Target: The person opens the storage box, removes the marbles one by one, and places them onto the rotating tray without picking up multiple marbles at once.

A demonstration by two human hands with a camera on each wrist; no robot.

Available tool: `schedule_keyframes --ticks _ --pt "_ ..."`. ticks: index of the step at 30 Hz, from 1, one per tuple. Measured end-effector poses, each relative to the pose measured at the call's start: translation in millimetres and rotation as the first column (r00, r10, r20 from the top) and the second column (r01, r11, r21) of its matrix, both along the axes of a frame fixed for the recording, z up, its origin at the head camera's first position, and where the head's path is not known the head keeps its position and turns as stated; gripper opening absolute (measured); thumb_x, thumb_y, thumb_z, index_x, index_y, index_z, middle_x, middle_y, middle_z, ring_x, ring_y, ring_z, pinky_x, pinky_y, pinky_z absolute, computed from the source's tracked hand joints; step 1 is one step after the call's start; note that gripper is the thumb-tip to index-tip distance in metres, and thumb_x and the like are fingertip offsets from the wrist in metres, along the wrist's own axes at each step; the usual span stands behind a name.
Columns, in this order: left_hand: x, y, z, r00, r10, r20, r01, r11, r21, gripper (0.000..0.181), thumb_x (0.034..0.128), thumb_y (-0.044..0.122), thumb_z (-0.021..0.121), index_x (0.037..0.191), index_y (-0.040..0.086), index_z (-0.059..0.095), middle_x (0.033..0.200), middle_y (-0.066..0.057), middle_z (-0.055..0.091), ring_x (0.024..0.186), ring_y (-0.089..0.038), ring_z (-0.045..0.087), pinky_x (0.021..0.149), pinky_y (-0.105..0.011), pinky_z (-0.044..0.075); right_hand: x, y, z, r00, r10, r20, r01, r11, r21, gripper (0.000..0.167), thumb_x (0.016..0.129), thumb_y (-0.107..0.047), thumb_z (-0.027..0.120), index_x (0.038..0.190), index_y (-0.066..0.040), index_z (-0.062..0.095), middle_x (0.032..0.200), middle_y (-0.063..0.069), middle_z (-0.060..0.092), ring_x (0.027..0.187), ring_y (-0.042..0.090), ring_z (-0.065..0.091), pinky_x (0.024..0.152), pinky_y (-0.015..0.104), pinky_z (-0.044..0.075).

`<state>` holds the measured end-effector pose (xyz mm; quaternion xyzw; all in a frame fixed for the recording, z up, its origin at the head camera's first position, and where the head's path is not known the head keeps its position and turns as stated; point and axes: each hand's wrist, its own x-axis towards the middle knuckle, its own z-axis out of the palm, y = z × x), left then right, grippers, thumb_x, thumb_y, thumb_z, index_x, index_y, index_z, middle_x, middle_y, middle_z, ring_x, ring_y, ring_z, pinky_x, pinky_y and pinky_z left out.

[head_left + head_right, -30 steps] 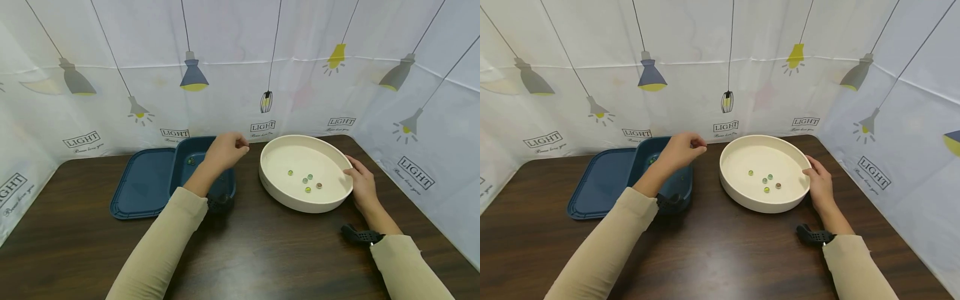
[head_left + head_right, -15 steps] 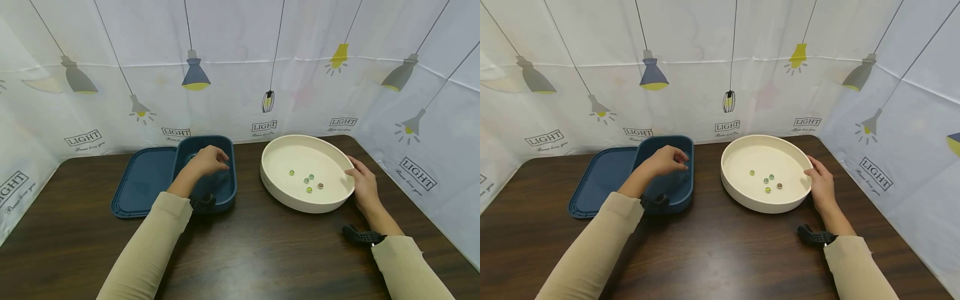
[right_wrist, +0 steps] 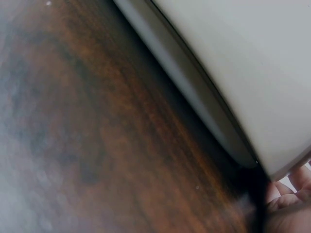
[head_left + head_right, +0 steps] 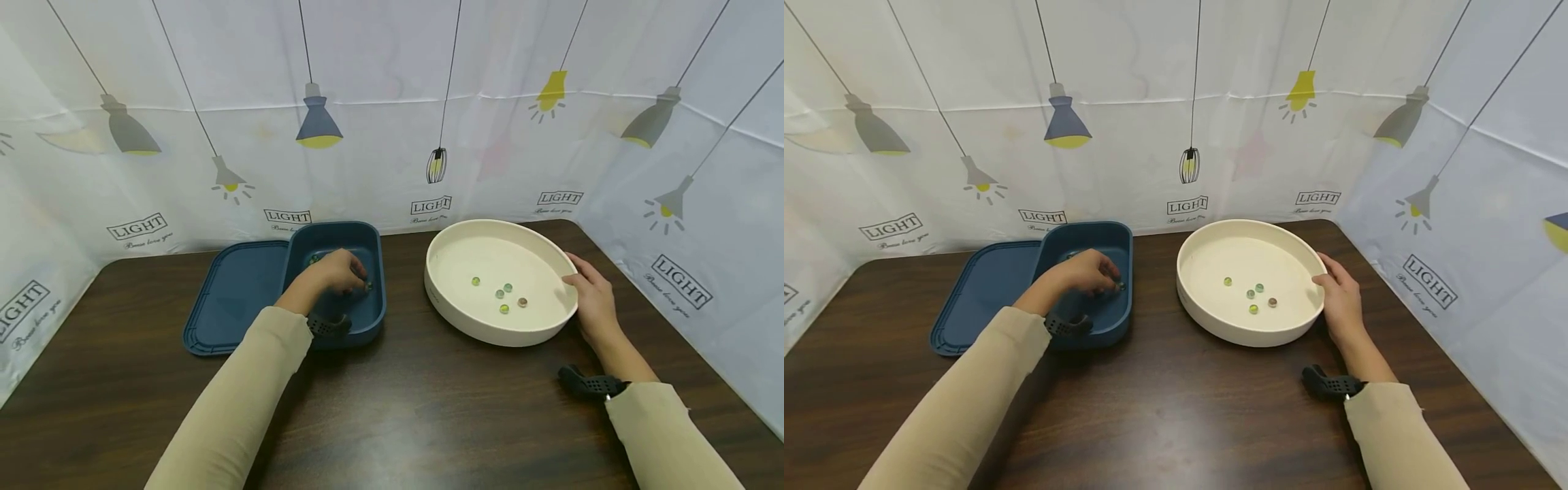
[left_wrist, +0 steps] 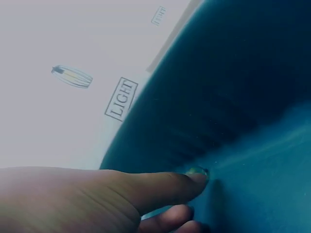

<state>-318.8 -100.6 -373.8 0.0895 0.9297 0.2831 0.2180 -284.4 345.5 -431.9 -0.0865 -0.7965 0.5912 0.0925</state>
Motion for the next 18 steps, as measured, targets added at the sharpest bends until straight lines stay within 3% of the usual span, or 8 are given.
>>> schedule_keyframes --ticks 12,18 --pt "-0.6 10.9 -1.7 0.998 -0.051 -0.044 0.049 0.998 -0.029 0.022 0.0964 0.016 0.067 0.115 0.005 0.069 0.108 -0.013 0.070 0.086 -0.019 0.067 0.072 -0.027 0.054 -0.3 0.1 2.1 1.000 0.005 0.008 -0.005 1.000 0.025 0.054 0.104 -0.015 0.038 0.158 -0.014 0.035 0.166 0.015 0.031 0.145 0.029 0.044 0.086 0.004 0.047" --pt "1.3 15.4 1.5 0.996 -0.075 -0.057 0.072 0.995 -0.064 0.016 0.0982 0.014 0.064 0.110 0.006 0.071 0.108 -0.011 0.071 0.089 -0.019 0.067 0.077 -0.028 0.055 0.6 -0.4 0.7 1.000 -0.005 0.016 0.005 1.000 0.030 0.055 0.104 -0.016 0.038 0.159 -0.015 0.035 0.165 0.014 0.031 0.145 0.031 0.043 0.086 0.004 0.047"
